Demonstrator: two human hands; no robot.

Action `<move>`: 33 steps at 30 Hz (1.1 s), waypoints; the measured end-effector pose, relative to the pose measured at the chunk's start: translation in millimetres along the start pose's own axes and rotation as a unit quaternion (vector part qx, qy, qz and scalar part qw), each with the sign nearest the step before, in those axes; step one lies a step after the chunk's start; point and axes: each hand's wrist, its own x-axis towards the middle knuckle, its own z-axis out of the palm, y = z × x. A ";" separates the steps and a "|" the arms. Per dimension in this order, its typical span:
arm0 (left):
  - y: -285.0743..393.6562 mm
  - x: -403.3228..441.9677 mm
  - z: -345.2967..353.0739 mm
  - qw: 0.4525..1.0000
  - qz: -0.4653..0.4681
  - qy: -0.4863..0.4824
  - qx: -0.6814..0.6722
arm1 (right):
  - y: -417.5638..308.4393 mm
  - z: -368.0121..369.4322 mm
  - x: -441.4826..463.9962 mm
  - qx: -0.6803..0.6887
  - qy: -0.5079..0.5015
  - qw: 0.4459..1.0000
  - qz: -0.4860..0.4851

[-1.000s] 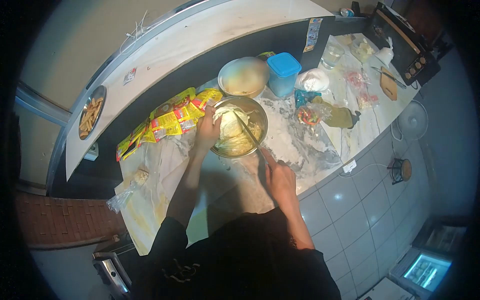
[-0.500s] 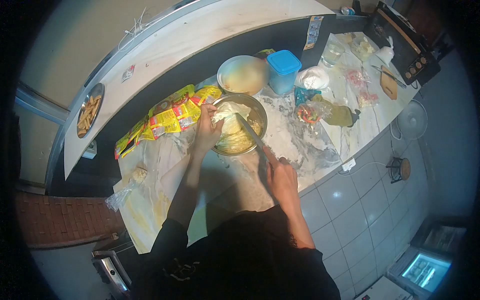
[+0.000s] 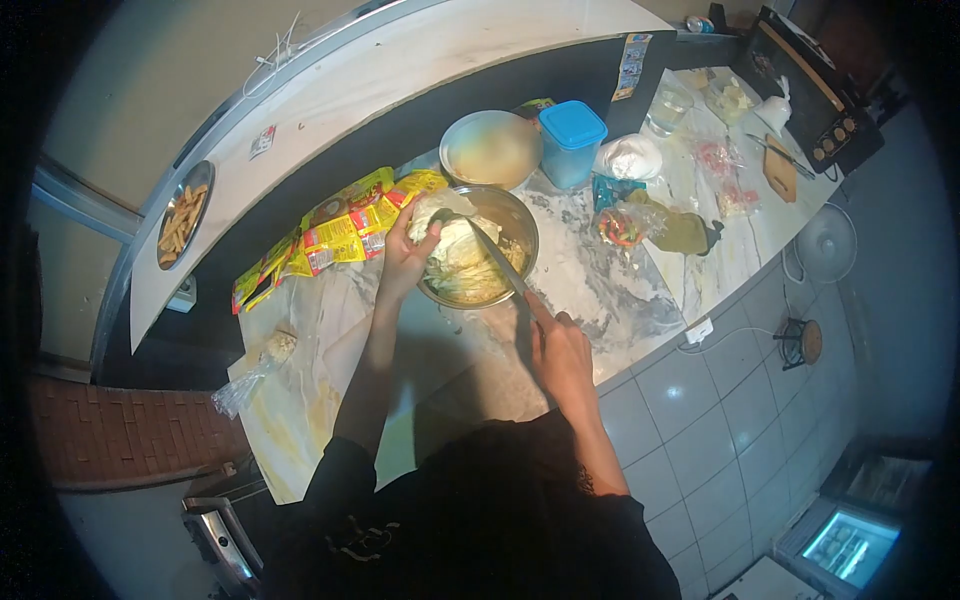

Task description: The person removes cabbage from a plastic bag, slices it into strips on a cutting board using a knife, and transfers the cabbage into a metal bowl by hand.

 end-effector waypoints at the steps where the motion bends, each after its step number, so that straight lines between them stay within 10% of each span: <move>1: 0.1 -1.1 -1.1 0.999 -0.029 0.007 -0.040 | 2.0 -1.5 -0.4 0.003 -0.003 1.000 0.003; 6: 19.2 -5.0 7.8 0.946 -0.080 0.111 -0.295 | 4.7 -5.3 -1.4 0.008 0.002 1.000 -0.002; 12: 31.3 -3.5 -1.2 0.952 -0.109 0.111 -0.264 | -10.3 -3.6 4.4 0.032 -0.018 0.999 -0.024; 18: 41.4 -23.6 -31.6 0.837 -0.273 0.059 -0.471 | -13.1 -10.3 3.5 0.099 -0.047 0.994 -0.010; 31: 50.8 -189.4 -79.5 0.895 -0.288 0.256 -0.223 | -15.2 11.4 -22.1 0.240 -0.195 0.951 -0.003; 33: 70.4 -199.0 -87.4 0.921 -0.261 0.290 -0.013 | -15.0 21.1 -24.2 0.251 -0.225 0.941 -0.007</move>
